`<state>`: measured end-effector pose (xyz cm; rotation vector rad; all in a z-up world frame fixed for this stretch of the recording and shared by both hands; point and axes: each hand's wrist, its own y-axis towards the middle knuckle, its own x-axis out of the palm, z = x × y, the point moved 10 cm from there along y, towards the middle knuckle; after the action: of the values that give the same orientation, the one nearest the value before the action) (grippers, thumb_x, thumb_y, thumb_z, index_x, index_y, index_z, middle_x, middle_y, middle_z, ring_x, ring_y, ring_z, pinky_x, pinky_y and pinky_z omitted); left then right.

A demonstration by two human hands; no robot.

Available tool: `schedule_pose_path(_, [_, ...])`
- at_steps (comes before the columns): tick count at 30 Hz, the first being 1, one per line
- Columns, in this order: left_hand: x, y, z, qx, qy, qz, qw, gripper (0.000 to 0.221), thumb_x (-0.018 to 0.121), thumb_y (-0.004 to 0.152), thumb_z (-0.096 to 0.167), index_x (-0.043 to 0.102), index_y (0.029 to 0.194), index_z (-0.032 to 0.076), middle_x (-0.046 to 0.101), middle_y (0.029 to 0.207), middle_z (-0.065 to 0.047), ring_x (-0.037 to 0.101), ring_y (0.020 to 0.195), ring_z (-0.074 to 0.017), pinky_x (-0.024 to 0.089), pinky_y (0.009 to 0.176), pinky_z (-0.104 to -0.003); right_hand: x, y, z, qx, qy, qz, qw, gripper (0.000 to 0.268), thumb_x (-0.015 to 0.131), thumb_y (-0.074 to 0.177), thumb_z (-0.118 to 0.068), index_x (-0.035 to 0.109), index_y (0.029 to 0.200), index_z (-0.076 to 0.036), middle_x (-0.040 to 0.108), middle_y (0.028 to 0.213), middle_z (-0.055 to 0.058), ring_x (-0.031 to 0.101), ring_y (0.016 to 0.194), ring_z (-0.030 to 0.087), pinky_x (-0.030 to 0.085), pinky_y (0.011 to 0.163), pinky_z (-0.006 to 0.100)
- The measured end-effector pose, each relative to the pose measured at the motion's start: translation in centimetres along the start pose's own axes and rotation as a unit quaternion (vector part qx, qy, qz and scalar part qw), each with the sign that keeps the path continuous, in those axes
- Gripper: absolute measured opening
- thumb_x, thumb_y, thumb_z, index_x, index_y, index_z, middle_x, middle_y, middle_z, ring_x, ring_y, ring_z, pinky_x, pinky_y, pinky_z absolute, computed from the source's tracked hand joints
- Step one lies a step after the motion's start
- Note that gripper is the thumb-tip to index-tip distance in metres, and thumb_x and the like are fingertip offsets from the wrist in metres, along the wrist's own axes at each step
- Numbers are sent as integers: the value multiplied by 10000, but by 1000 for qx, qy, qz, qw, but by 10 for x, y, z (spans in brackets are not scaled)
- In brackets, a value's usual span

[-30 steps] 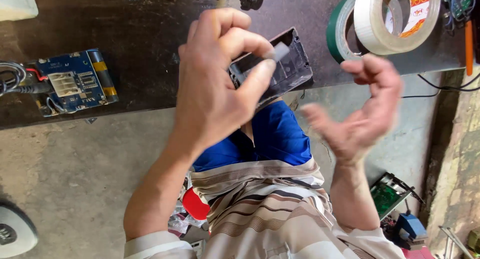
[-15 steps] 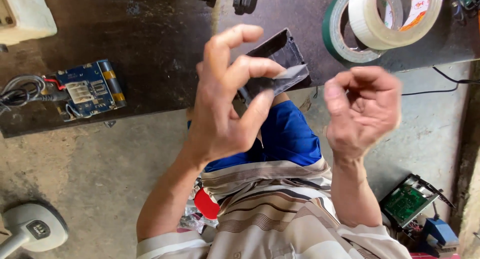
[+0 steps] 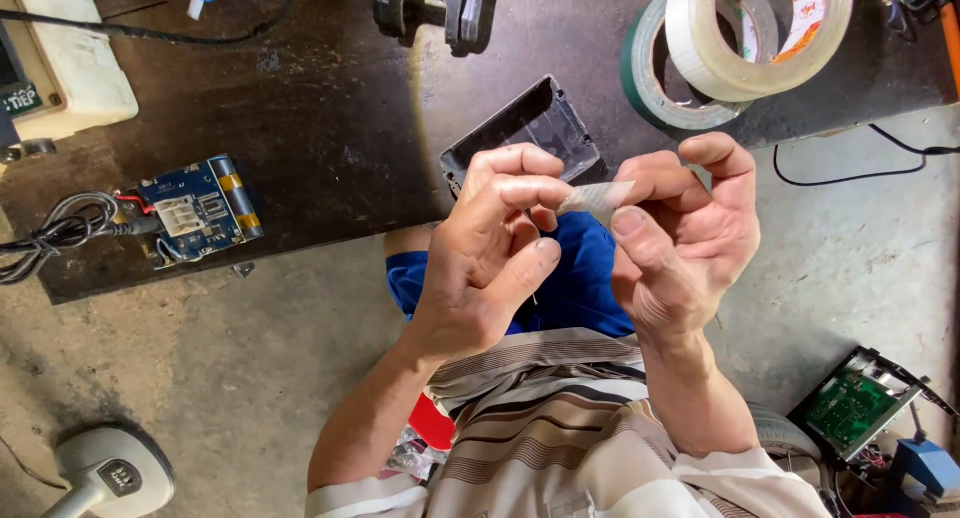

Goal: Cutting double-sided tape and applying it to a plastic housing to assemble an electronic component.

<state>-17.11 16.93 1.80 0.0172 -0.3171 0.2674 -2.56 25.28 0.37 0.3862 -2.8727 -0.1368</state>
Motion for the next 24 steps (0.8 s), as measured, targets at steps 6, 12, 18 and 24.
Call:
schedule_pose_path(6, [4, -2, -3, 4, 9, 4, 1000, 294, 581, 990, -56, 588, 1247, 86, 459, 1349, -114, 527, 955, -140, 483, 819, -220, 1, 3, -4, 0, 23, -3, 1000, 467, 722, 889, -59, 404, 1230, -75, 658, 896, 128, 577, 879, 213, 492, 939, 382])
schedule_pose_path(12, [0, -9, 38, 135, 370, 20, 919, 325, 651, 1049, 212, 599, 1349, 101, 543, 1341, -159, 614, 1265, -320, 584, 1047, -395, 16, 20, -43, -87, -80, -66, 991, 365, 716, 927, -12, 445, 1151, -114, 632, 894, 136, 628, 829, 201, 518, 789, 265])
schedule_pose_path(18, [-36, -6, 12, 64, 610, 117, 781, 1294, 1086, 623, 670, 390, 1522, 53, 456, 1507, -152, 515, 1357, -374, 484, 996, -520, 18, 51, -79, -98, -226, -134, 960, 275, 633, 1046, 17, 382, 1148, 65, 543, 957, 233, 624, 879, 321, 529, 862, 352])
schedule_pose_path(24, [-43, 13, 6, 143, 587, 81, 793, 1014, 1080, 737, 382, 461, 1441, -8, 534, 1354, -167, 531, 1301, -356, 492, 933, -509, 45, 70, -65, -61, -319, -294, 899, 365, 705, 1100, 153, 389, 1277, 107, 612, 1069, 273, 684, 974, 305, 585, 906, 354])
